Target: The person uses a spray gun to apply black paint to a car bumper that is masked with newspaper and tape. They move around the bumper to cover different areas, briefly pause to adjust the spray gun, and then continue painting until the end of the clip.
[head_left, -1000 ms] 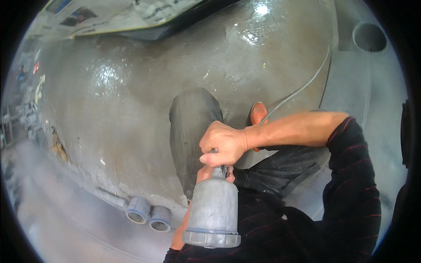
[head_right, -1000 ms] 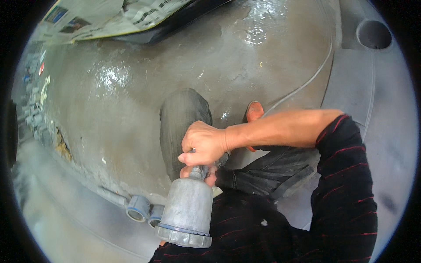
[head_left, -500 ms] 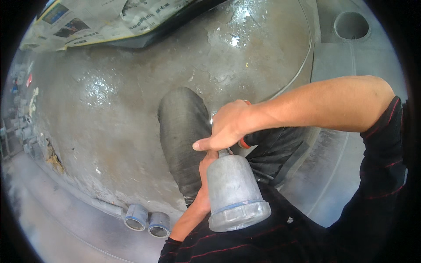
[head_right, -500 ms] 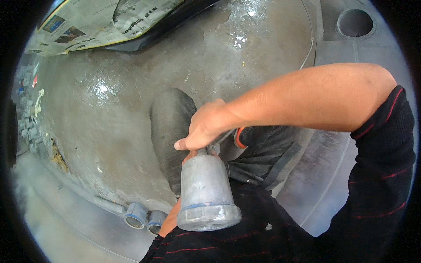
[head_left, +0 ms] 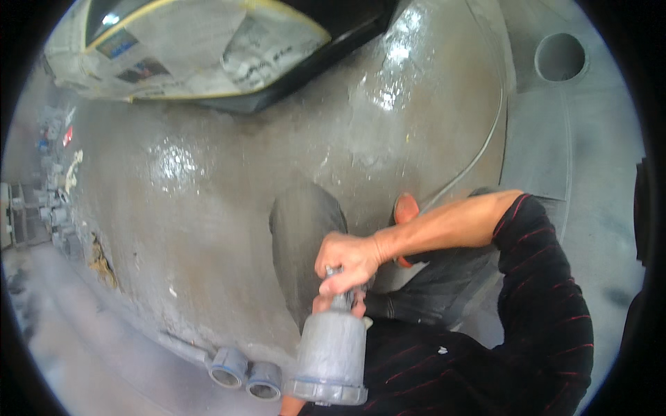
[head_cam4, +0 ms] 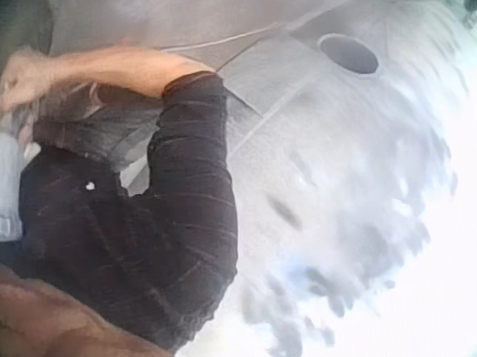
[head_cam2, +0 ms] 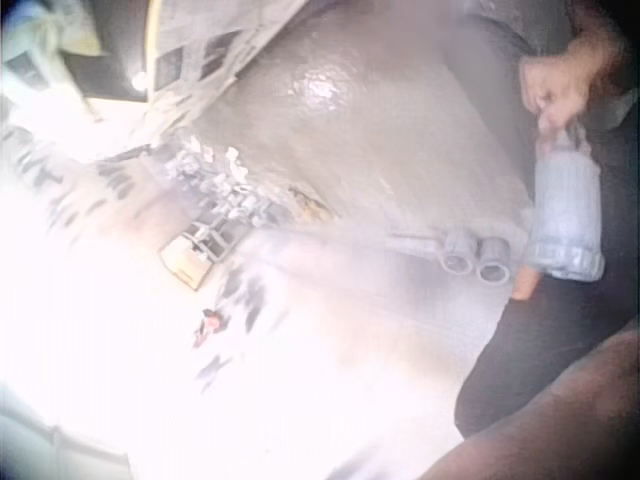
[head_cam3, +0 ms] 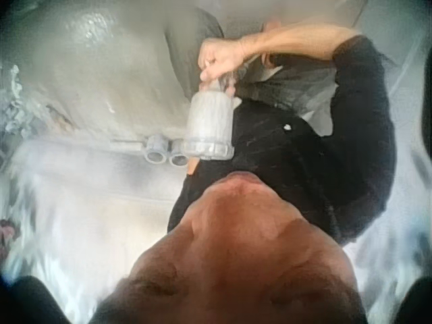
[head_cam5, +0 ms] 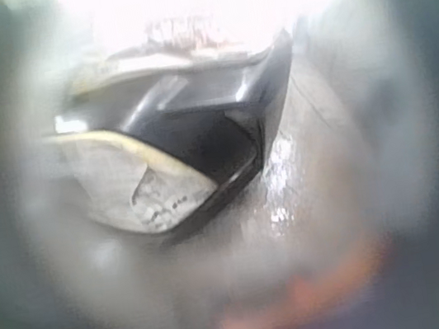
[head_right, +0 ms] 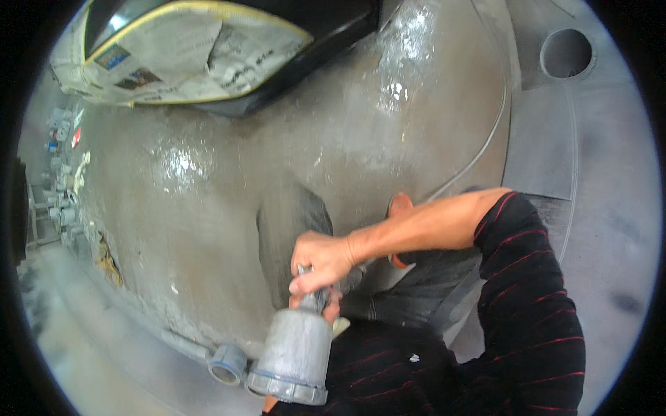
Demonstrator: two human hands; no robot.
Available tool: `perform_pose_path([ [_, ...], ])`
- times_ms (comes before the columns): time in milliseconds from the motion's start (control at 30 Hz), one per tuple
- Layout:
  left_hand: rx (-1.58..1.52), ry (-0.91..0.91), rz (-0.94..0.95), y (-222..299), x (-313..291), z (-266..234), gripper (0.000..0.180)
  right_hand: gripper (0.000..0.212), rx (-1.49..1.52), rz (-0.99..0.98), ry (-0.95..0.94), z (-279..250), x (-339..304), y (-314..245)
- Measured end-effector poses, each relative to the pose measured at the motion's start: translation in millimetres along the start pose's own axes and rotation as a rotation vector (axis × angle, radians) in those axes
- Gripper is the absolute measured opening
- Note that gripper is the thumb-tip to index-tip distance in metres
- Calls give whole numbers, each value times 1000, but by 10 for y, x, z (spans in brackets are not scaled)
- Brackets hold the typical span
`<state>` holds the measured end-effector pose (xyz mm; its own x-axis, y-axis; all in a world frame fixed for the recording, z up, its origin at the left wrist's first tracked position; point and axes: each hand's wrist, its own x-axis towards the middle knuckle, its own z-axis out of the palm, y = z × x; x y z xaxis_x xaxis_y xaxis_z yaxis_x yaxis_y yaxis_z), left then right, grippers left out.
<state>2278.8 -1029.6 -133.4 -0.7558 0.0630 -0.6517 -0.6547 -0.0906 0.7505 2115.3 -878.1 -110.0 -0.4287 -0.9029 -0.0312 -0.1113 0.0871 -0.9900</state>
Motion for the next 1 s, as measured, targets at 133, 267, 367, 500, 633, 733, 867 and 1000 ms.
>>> perform_pose_path([
  [133, 378, -34, 195, 33, -9, -53, 13, 59, -254, 300, -129, -199, 55, -274],
  [267, 374, -42, 172, 104, -47, -80, 13, 66, -486, 798, -220, -453, 0, -812],
  [367, 384, -51, 182, 115, -77, -56, 12, 72, -464, 1046, -266, -500, 7, -1131],
  [500, 399, -73, 199, 133, -91, -11, 12, 71, -562, 1095, -285, -441, -31, -1218],
  [633, 402, -72, 217, 196, -120, -57, 11, 61, -535, 843, 11, -272, -181, -959],
  [733, 395, -64, 222, 253, -103, -81, 11, 51, -477, 536, 132, -179, -185, -627],
  [867, 356, -15, 242, 338, -38, 9, 12, 46, -215, -77, 164, -87, -37, -290],
  [1000, 401, 9, 310, 521, -36, 41, 12, 51, -340, -178, 118, -178, 37, -329],
])
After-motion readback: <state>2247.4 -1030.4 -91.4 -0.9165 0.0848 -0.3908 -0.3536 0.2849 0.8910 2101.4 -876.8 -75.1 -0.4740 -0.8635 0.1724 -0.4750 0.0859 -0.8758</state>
